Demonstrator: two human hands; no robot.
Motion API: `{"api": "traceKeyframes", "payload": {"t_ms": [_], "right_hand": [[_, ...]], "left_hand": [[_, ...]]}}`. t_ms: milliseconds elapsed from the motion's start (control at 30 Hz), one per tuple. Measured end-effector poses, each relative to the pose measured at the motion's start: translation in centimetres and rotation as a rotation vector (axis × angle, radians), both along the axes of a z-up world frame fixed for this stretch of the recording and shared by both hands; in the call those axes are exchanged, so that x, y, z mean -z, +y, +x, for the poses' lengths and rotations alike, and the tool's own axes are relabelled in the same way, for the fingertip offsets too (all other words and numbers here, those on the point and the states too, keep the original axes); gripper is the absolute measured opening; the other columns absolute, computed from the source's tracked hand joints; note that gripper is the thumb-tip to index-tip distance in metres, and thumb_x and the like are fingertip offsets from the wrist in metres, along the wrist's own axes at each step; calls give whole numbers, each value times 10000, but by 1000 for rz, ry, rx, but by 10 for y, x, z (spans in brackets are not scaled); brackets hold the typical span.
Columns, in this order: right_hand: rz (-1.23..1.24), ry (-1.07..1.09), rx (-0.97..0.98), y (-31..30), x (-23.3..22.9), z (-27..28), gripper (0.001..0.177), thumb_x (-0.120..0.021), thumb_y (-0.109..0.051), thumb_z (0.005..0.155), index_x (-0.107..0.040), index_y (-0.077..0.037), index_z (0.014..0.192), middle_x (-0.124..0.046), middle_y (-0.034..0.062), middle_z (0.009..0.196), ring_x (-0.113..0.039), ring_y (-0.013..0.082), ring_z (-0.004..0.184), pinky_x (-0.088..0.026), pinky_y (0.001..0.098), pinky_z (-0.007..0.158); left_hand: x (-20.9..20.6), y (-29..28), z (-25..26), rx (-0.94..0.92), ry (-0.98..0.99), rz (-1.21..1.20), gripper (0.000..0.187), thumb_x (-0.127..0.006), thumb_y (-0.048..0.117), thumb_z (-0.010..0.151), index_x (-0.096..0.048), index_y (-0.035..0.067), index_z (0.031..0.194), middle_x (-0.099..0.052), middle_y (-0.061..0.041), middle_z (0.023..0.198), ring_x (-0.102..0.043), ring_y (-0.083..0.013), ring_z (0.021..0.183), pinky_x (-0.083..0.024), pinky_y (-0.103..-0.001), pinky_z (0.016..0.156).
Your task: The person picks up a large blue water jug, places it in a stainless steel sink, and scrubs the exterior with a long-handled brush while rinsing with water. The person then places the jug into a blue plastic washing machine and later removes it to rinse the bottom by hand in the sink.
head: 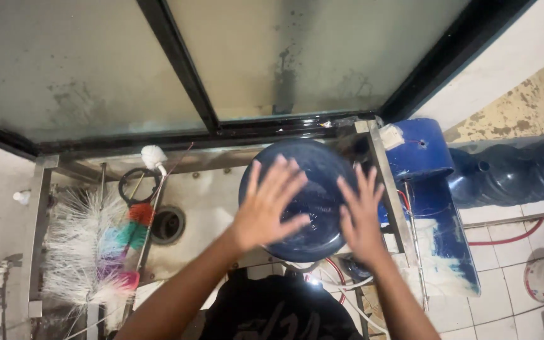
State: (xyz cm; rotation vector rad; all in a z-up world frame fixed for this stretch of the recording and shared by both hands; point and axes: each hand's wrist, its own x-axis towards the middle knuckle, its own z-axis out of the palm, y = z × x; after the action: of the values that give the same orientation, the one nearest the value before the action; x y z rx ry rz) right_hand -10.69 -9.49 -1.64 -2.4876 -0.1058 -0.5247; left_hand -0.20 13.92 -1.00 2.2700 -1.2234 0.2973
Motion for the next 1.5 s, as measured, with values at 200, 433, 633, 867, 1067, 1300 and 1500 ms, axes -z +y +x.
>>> {"api": "traceKeyframes", "payload": {"t_ms": [200,433,633,867,1067,1300,1500], "right_hand": [[-371,10,-77,68,-4,-39,669,-605,-321,863,-515,-46,1466,-339,154,1609,-171,399,1535,41,696,1163],[162,9,-626,95,-24,-36,328,-631,-208,968,-678,-48,1251,-681,196,1282,-634,368,1276,-472,501,1147],[341,-171,-252,29,-83,-10,258,-535,-100,1017,-644,-36,1242,-741,132,1084,-745,263,1014,-591,373,962],[141,348,-248,-18,-54,122,670,-723,-333,912,-491,-97,1494,-518,204,1501,-487,336,1402,-360,399,1160],[275,262,-143,-31,-9,58,673,-562,-311,1009,-318,-123,1607,-159,219,1713,-115,386,1581,-152,484,1242],[-257,103,74,35,2,-34,713,-560,-356,934,-342,-101,1564,-171,171,1689,4,449,1563,97,697,1167],[-271,115,-111,85,-8,-60,779,-648,-384,875,-387,-27,1517,-293,136,1627,-180,329,1535,75,686,1163]], "left_hand": [[0,-52,83,-149,158,198,1073,-522,816,846,-352,45,1572,-371,-226,1600,-261,-391,1498,-159,-696,1141],[-9,-153,58,257,100,297,719,-578,784,751,-737,192,1127,-662,-100,1232,-513,-310,1306,-186,-676,1167],[9,-154,-14,728,465,-208,394,-636,534,817,-685,165,945,-705,-50,964,-691,-230,1007,-456,-508,1054],[-6,-101,-80,811,27,611,613,-585,653,901,-799,79,902,-781,-95,977,-703,-273,1057,-375,-431,1214],[4,-1,-49,262,-76,187,1030,-552,765,830,-288,155,1617,-182,-125,1703,-101,-314,1591,-18,-715,1191],[11,-9,44,-108,159,-19,1138,-476,822,907,-119,32,1645,-52,-252,1716,-41,-448,1600,-21,-723,1201],[-16,-123,74,-88,354,298,977,-512,838,809,-397,175,1517,-251,-195,1609,-236,-438,1463,-55,-728,1129]]}}
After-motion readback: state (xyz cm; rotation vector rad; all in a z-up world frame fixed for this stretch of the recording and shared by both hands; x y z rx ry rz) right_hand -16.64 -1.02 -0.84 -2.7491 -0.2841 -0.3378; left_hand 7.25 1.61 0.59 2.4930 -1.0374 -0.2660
